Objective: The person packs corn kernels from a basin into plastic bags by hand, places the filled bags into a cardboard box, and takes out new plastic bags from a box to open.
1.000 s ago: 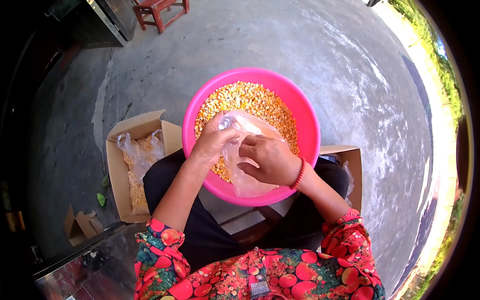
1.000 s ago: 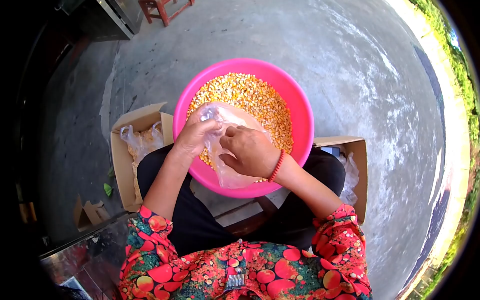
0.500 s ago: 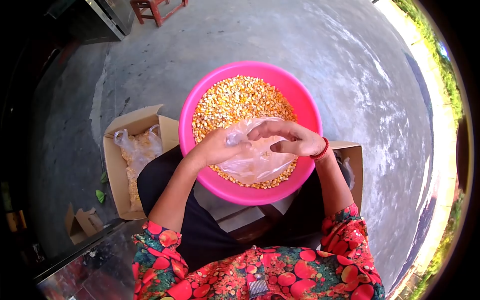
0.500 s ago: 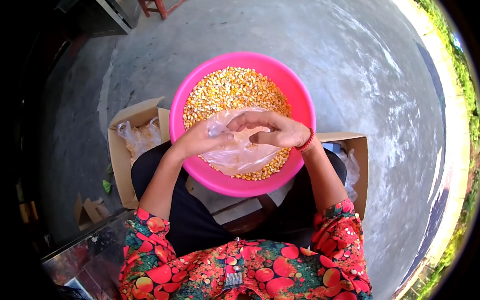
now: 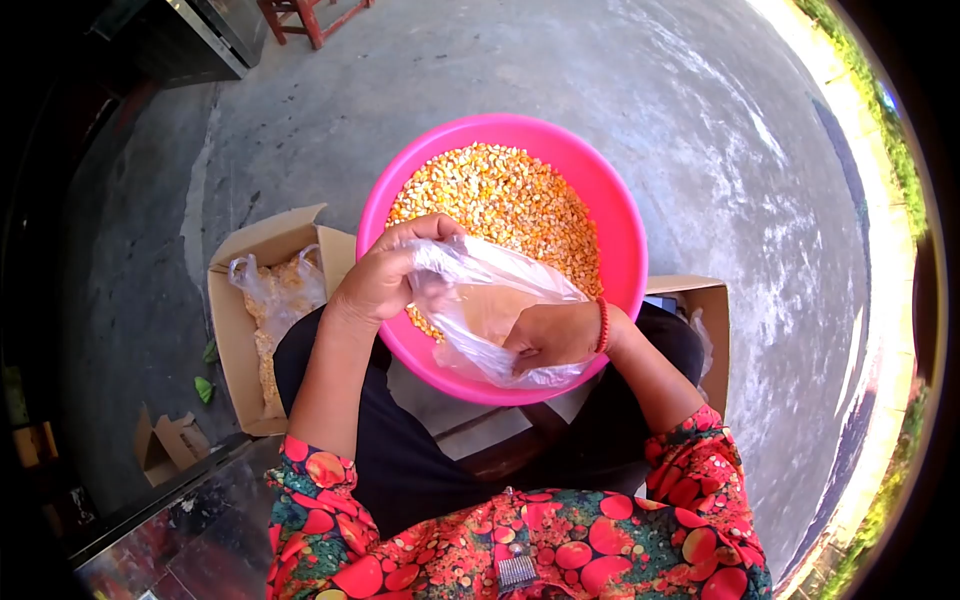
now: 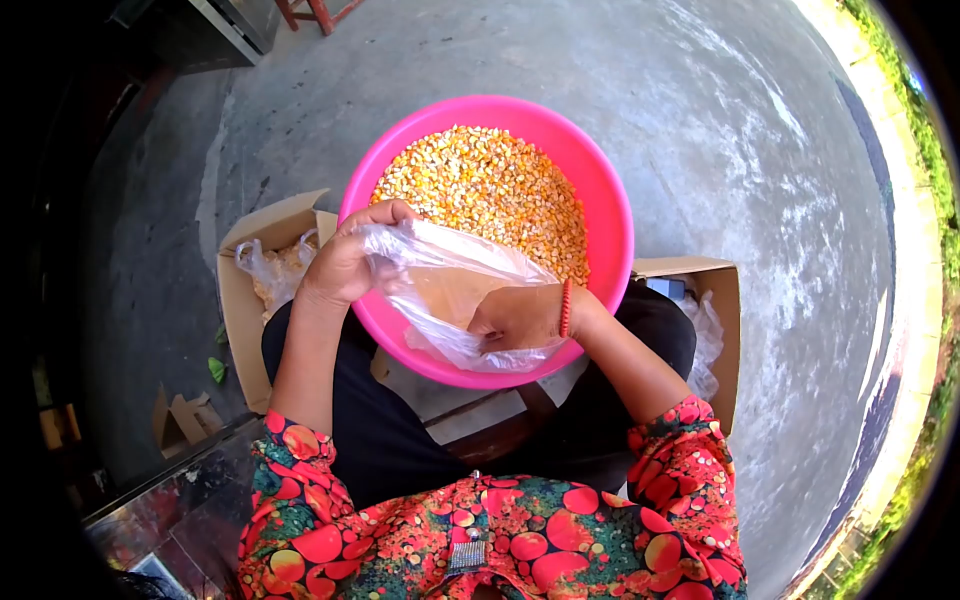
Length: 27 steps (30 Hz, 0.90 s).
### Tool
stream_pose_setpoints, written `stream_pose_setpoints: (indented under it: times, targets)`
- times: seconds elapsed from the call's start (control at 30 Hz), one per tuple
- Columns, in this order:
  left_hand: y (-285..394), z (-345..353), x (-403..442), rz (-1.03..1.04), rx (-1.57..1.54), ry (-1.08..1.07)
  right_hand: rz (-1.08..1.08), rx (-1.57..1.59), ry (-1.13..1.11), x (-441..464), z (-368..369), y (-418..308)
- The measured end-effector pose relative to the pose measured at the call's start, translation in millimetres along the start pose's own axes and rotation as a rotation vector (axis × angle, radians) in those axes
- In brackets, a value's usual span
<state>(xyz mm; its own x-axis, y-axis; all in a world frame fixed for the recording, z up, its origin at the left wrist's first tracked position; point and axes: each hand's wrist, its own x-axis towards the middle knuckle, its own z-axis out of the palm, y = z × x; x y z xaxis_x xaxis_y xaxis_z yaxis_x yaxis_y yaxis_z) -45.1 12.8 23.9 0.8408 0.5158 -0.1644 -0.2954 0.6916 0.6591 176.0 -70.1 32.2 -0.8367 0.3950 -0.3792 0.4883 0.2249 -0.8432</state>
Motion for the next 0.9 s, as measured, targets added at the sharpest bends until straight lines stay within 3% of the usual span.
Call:
stream_pose_setpoints:
  times: [0.1,0.17,0.23,0.33,0.4,0.47,0.5,0.57,0.63,0.7,0.77,0.8,0.87,0.9]
  targets:
    - [-4.3,-4.3,-2.3,-0.035,0.219,0.157,-0.131,0.211,0.028,-10.3,-10.5,-1.5]
    - [-11.4,10.5,-0.9,-0.004,0.328,0.145,0.017,0.252,0.016,-19.3,-27.6,-5.3]
    - [-19.0,16.7,1.2,-0.035,0.516,0.295,-0.039,0.209,0.28,-23.9,-31.6,-1.1]
    - [-28.2,-4.3,10.5,-0.027,0.338,0.406,-0.05,0.166,0.368,-16.7,-25.9,14.2]
    - [-29.6,2.0,15.4,0.111,0.134,0.677,-0.021,0.065,0.261,-3.9,-12.6,20.2]
    - [-26.7,0.6,18.6,0.165,0.117,0.721,0.033,-0.145,0.039,7.5,-5.9,17.2]
    - [-25.9,-0.4,19.0,0.22,0.1,0.766,0.032,-0.144,0.04,6.1,-8.9,16.0]
    - [-28.6,-0.1,13.7,0.193,0.174,0.748,-0.259,0.109,0.185,0.2,-19.3,13.6]
    - [-31.9,1.4,12.8,-0.072,0.331,0.499,-0.102,0.519,0.468,-17.7,-38.3,-3.4]
    - [-46.5,18.5,16.0,-0.103,0.438,0.446,-0.136,0.699,0.856,-24.3,-54.5,10.5]
    - [-56.4,32.7,15.4,0.044,0.499,0.132,-0.046,0.567,1.025,-18.6,-67.8,32.3]
    - [-57.8,34.1,12.7,0.045,0.497,0.128,-0.042,0.565,1.027,-12.6,-66.0,41.2]
    - [-57.4,29.3,13.9,-0.273,0.802,-0.176,0.145,-0.126,1.16,11.9,-61.8,70.6]
    - [-56.4,29.2,13.3,-0.274,0.801,-0.179,0.145,-0.172,1.149,24.8,-58.2,87.0]
